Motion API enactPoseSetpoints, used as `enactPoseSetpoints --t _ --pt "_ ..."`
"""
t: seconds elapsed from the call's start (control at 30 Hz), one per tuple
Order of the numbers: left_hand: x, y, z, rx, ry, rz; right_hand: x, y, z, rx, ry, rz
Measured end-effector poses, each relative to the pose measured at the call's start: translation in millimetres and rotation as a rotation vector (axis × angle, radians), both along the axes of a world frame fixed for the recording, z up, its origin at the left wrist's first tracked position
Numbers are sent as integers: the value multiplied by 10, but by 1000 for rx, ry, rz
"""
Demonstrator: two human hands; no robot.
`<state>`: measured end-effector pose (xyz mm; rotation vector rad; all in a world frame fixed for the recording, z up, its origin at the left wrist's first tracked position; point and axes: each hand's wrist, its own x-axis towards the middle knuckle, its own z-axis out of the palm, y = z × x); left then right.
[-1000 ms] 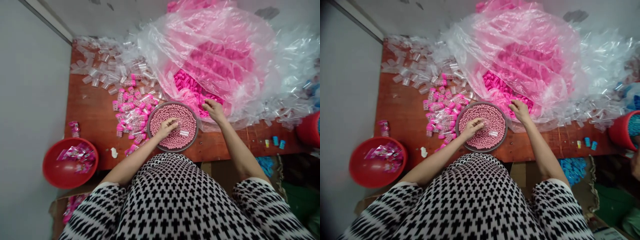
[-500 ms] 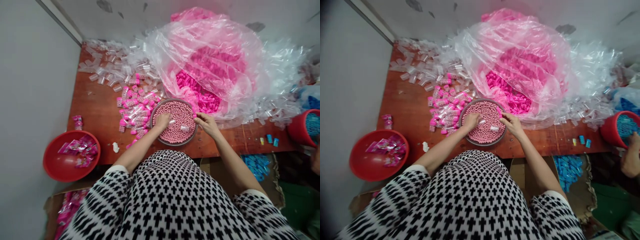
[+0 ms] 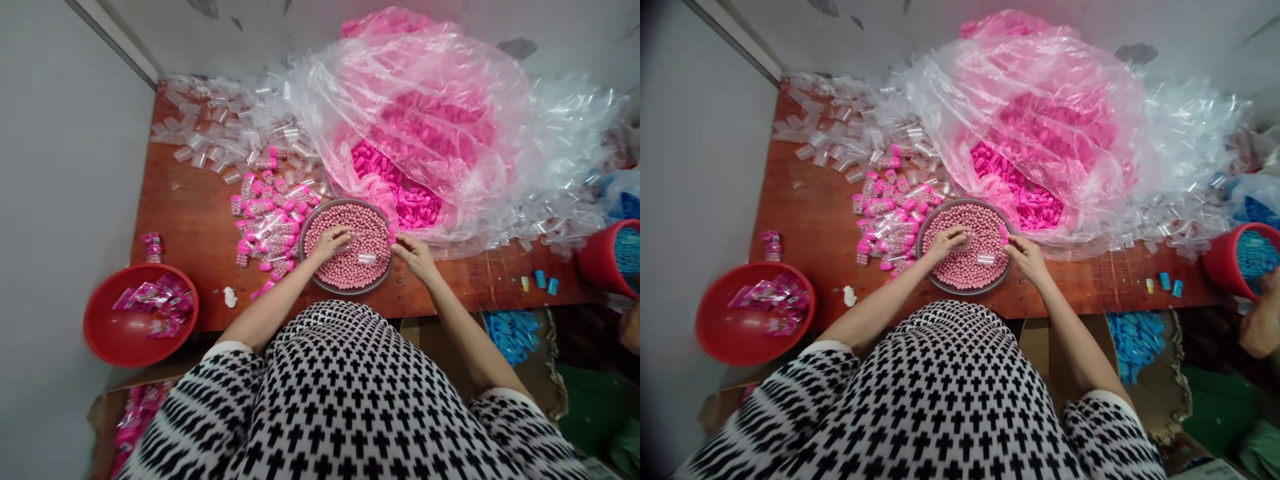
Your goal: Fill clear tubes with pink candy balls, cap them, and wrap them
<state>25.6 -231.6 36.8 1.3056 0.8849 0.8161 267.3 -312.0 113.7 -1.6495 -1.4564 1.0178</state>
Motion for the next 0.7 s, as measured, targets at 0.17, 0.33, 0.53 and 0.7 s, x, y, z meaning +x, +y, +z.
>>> enactPoseSetpoints --t 0.17,0.33,0.53,0.7 --pt "17 -94 245 -293 -193 23 -141 244 174 54 -35 83" --pt "53 -173 485 -289 -279 11 -312 373 415 188 -142 182" --pt "19 -274 540 -239 -226 -16 -461 392 586 294 -297 348" --pt "-40 -290 610 -142 -200 -46 -519 321 708 263 -254 572"
